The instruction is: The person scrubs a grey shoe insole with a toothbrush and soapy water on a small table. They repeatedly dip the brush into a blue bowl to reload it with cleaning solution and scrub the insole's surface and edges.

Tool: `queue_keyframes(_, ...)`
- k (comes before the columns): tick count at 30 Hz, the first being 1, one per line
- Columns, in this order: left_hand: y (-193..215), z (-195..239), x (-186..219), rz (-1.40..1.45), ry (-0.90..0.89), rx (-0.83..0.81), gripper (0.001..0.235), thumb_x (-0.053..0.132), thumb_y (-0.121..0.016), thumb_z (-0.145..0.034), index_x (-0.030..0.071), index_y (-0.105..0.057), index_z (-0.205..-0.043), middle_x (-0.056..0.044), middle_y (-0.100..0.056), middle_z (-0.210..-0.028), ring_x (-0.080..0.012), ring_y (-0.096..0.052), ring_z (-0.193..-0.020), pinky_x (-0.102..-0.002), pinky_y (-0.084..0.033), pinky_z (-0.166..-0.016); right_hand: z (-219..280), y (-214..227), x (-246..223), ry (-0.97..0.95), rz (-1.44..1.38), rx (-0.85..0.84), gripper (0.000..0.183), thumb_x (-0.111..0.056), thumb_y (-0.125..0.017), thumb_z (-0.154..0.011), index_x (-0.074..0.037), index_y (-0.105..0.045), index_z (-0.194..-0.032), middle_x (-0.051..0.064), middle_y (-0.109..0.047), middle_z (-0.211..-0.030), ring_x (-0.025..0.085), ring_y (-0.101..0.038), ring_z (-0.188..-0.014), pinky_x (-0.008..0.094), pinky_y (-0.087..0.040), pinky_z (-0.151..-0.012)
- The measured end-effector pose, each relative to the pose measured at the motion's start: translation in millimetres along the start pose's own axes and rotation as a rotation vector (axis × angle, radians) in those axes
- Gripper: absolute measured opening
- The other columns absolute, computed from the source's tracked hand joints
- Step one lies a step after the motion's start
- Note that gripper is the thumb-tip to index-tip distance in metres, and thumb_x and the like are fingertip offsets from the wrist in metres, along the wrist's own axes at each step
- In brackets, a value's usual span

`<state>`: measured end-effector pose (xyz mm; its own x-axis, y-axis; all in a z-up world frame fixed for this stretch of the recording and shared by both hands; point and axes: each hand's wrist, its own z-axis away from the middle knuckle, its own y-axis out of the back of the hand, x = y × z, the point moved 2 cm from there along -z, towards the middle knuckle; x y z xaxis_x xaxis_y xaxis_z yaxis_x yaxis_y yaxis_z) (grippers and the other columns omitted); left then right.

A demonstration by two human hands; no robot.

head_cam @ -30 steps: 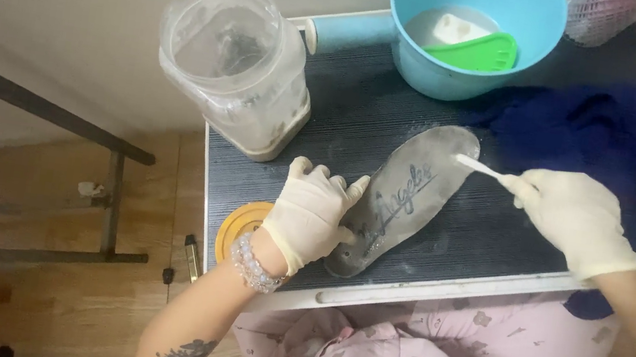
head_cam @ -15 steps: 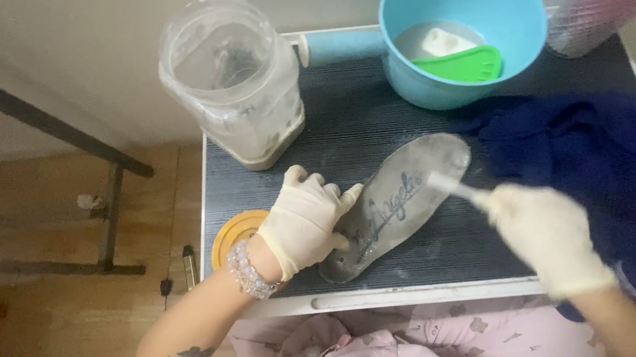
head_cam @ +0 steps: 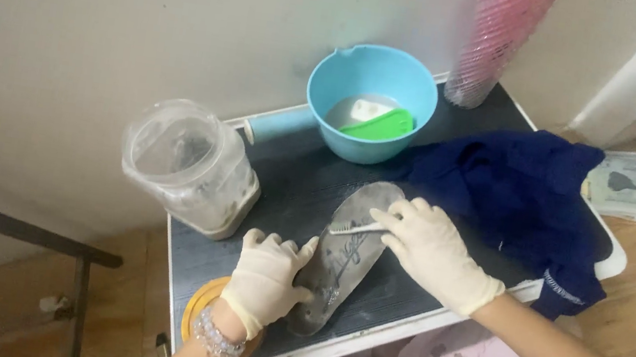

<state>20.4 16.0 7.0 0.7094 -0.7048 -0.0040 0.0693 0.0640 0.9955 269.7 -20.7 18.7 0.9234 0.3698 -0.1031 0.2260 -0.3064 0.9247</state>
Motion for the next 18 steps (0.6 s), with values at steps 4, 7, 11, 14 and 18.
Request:
queue_keyframes(4, 3, -1, 0, 0.021, 0.008, -0.048, 0.084, 0.047, -0.083, -0.073, 0.011, -0.056, -0.144, -0.009, -0.073, -0.101, -0.0300, -0.062, -0.091, -0.049, -0.034, -0.092, 8, 13, 8, -0.020, -0.147, -0.026, 0.051, -0.021, -0.067, -0.083, -0.014, -0.062, -0.134, 0.002, -0.060, -0.131, 0.023, -0.059, -0.108, 0.038, -0.045, -0.094)
queue_keyframes(7, 0, 0, 0, 0.026, 0.007, 0.002, 0.086, 0.048, -0.086, -0.070, 0.012, -0.058, -0.143, -0.007, -0.074, -0.102, -0.0288, -0.062, -0.090, -0.049, -0.035, -0.093, -1, 40, 21, 0.142, -0.101, 0.198, 0.052, -0.020, -0.074, -0.079, -0.008, -0.066, -0.128, 0.009, -0.062, -0.136, 0.026, -0.058, -0.124, 0.040, -0.046, -0.110)
queue_keyframes(11, -6, 1, -3, 0.044, -0.010, 0.042, 0.085, 0.046, -0.084, -0.069, 0.012, -0.059, -0.143, -0.008, -0.073, -0.100, -0.0296, -0.062, -0.089, -0.050, -0.034, -0.093, 18, 55, 58, -0.096, 0.084, 0.326, 0.061, -0.021, -0.078, -0.075, -0.004, -0.068, -0.132, 0.014, -0.063, -0.144, 0.034, -0.055, -0.135, 0.046, -0.041, -0.117)
queue_keyframes(14, -7, 0, -1, -0.017, -0.013, 0.024, 0.086, 0.048, -0.083, -0.070, 0.013, -0.058, -0.144, -0.010, -0.072, -0.098, -0.0311, -0.061, -0.087, -0.051, -0.035, -0.090, 40, 19, 100, -0.351, 0.084, 0.164, 0.107, -0.055, -0.066, -0.080, 0.013, -0.035, -0.155, 0.032, -0.023, -0.165, 0.049, -0.015, -0.153, 0.061, -0.012, -0.122)
queue_keyframes(18, -8, -1, -2, -0.019, -0.002, 0.014, 0.086, 0.049, -0.083, -0.070, 0.013, -0.058, -0.144, -0.008, -0.073, -0.098, -0.0308, -0.061, -0.087, -0.051, -0.035, -0.094, 47, 1, 108, -0.300, 0.163, 0.186, 0.067, -0.004, -0.071, -0.064, -0.002, -0.064, -0.131, 0.009, -0.062, -0.138, 0.030, -0.056, -0.118, 0.037, -0.044, -0.103)
